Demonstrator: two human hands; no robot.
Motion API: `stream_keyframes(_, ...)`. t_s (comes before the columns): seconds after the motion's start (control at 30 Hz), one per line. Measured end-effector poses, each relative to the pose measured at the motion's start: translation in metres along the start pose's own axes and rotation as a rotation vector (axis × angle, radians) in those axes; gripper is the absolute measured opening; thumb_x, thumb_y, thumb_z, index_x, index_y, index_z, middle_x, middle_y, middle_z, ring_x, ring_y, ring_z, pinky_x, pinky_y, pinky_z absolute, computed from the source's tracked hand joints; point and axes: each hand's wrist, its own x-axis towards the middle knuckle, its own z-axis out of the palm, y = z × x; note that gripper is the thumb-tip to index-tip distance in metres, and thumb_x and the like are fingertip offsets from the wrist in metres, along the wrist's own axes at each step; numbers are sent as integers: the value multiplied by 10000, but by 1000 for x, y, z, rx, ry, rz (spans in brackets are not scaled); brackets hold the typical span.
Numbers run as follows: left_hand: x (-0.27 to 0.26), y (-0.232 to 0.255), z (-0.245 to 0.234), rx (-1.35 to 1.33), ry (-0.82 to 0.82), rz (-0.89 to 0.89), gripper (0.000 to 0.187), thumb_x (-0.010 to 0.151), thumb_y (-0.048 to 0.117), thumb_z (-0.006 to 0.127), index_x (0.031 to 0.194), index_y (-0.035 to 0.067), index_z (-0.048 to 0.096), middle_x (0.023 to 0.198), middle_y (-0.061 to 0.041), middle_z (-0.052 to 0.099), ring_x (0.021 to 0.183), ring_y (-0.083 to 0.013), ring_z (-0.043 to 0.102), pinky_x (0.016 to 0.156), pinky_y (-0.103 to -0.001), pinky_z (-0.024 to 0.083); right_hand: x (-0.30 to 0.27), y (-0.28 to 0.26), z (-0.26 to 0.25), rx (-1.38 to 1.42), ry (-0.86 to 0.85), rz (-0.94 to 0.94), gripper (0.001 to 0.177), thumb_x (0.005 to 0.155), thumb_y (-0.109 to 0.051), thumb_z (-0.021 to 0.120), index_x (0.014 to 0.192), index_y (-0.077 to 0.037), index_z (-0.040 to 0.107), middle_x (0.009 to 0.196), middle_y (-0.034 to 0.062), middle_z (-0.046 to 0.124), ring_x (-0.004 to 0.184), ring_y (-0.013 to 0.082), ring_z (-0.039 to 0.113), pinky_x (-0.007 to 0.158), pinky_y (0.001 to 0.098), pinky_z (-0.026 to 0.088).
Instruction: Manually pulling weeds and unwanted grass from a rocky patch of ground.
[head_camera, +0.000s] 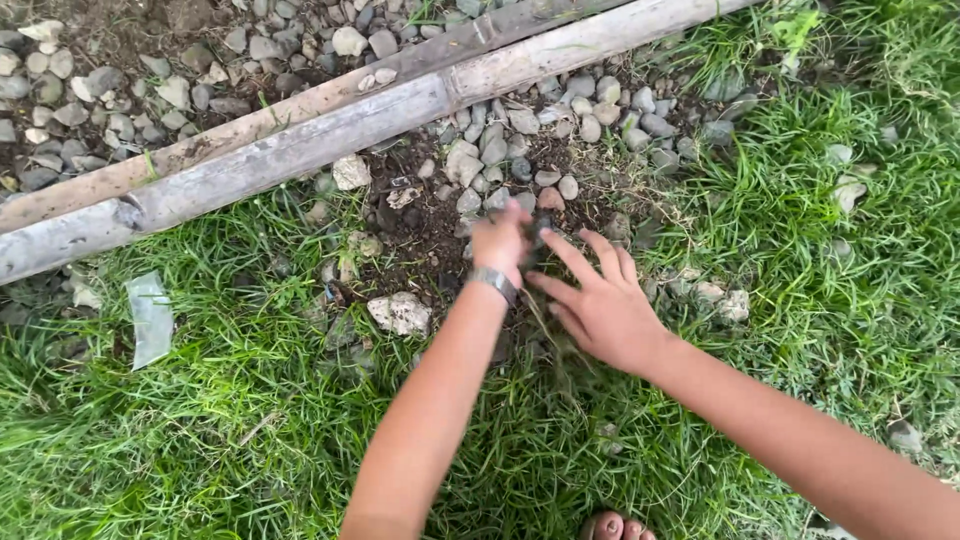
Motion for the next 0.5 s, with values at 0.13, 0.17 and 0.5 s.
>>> stream_keyframes(0.13, 48, 33, -15, 684, 248, 803, 231, 925, 321, 722, 1061, 150, 796, 842, -97, 745, 763, -289, 736, 700, -402, 574, -3, 42, 20, 145, -30, 129, 397, 788, -20, 649, 1175, -96, 698, 1435, 166, 558, 1288, 413, 483, 1097, 489, 434)
stream_keyframes(0.17, 44, 43, -13, 685, 245, 804, 231, 925, 321, 722, 1061, 150, 796, 842, -97, 745, 763, -289, 736, 700, -402, 574, -3, 59, 33, 145, -28, 132, 397, 788, -20, 649, 1175, -96, 698, 1435, 166, 558, 1288, 413, 483, 1097, 489, 434)
stream_keyframes(0.5, 46, 48, 8, 1154, 242, 683, 233, 928, 238, 648, 1101, 85, 681, 1106, -189, 704, 854, -415, 725, 721, -529, 582, 47, 136, 73, 77, 55, 485, 495, 886, -100, 694, 1360, -23, 572, 1268, 200, 585, 1020, 428, 651, 834, 489, 549)
